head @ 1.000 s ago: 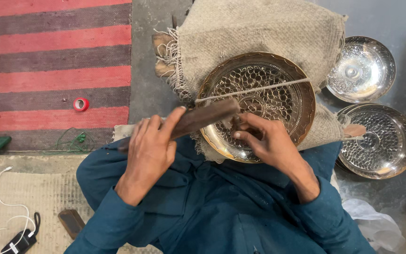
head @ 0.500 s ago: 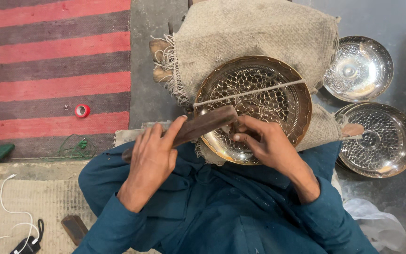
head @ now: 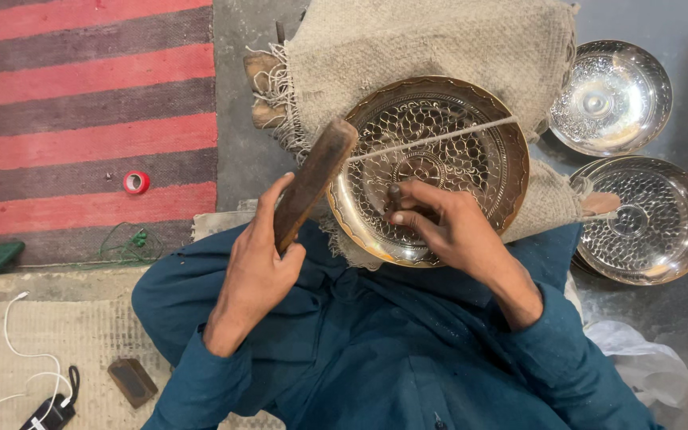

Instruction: The person sits cross-legged on the floor with an engraved brass tray on their lap and hammers a small punch against the tray's patterned surface using a wooden mallet, repositioning the punch by hand between strikes to work the decorative design. Finished metal trays sit beside them on the floor.

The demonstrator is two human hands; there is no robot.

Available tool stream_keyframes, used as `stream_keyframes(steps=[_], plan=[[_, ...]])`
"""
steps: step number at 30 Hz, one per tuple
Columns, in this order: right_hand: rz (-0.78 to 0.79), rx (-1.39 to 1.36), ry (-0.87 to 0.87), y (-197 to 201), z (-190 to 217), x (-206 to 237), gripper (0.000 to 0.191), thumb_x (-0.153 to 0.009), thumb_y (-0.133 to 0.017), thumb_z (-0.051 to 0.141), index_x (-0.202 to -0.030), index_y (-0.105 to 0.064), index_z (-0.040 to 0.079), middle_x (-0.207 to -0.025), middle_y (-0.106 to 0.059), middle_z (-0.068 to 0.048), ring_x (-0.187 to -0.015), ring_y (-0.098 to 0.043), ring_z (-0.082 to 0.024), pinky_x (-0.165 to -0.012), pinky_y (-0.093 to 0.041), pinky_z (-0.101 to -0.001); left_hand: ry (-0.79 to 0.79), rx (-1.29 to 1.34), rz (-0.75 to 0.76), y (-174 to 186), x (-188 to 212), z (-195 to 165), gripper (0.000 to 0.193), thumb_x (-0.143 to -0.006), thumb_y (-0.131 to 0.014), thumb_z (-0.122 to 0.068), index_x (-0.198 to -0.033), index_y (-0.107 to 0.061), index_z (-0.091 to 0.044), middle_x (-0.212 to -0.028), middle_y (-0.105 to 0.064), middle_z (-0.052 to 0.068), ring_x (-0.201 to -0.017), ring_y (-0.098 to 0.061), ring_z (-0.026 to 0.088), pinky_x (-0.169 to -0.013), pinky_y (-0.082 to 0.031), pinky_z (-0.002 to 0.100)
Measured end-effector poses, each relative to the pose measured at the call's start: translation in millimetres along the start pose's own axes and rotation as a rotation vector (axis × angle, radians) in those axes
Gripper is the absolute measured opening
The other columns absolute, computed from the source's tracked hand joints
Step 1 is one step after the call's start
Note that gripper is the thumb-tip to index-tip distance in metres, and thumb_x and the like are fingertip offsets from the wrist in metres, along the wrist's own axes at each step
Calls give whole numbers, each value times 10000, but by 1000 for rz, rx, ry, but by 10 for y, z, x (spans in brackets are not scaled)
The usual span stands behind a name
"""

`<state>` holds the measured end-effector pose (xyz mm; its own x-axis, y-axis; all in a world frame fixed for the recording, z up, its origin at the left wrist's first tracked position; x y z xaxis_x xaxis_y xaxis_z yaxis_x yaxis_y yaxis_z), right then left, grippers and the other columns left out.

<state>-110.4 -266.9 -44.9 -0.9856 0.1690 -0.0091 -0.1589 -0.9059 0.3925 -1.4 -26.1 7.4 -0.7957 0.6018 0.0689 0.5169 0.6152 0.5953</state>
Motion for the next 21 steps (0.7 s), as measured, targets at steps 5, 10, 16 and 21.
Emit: stream_keyframes(steps=[5, 10, 16, 21], plan=[[-6, -8, -14, 14, 0, 5, 359, -914, -726, 104, -1258, -662, 22, -1048, -805, -102, -964, -780, -158, -799, -611, -311, -234, -615, -49, 72, 19, -57, 807, -781, -681, -1, -1527, -468, -222, -980, -612, 176, -949, -634, 371, -852, -493, 498], [-13, 2, -64, 12, 2, 37, 348, -903, -742, 108, -1239, -683, 41, -1013, -808, -81, -910, -781, -154, -749, -604, -299, -223, -327, -19, 61, 11, -107, 794, -796, -647, 11, -1530, -421, -187, -1221, -610, 199, -1162, -605, 404, -952, -499, 493], [43, -309, -90, 164, 3, 32, 314, -959, -680, 87, -1269, -675, 35, -989, -760, -76, -929, -710, -140, -815, -576, -285, -96, -303, -69, 73, 230, -4, 761, -768, -651, -8, -1492, -455, -138, -1141, -680, 220, -1024, -668, 420, -852, -529, 467], [400, 5, 2, 239, 43, -169, 336, -891, -725, 120, -1218, -683, 56, -951, -812, -62, -854, -755, -154, -778, -583, -313, 161, 71, -94, -340, 574, 278, 689, -795, -636, -35, -1453, -454, -124, -850, -706, 128, -795, -762, 255, -734, -579, 362]])
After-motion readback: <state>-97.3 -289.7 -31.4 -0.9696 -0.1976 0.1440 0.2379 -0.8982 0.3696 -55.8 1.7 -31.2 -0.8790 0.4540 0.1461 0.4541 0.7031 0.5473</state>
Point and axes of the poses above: each hand's wrist, its own x-axis away from the middle knuckle, its own y-axis out of the back of the hand, z = x × y, the point moved 2 cm from there along -x, towards the middle knuckle
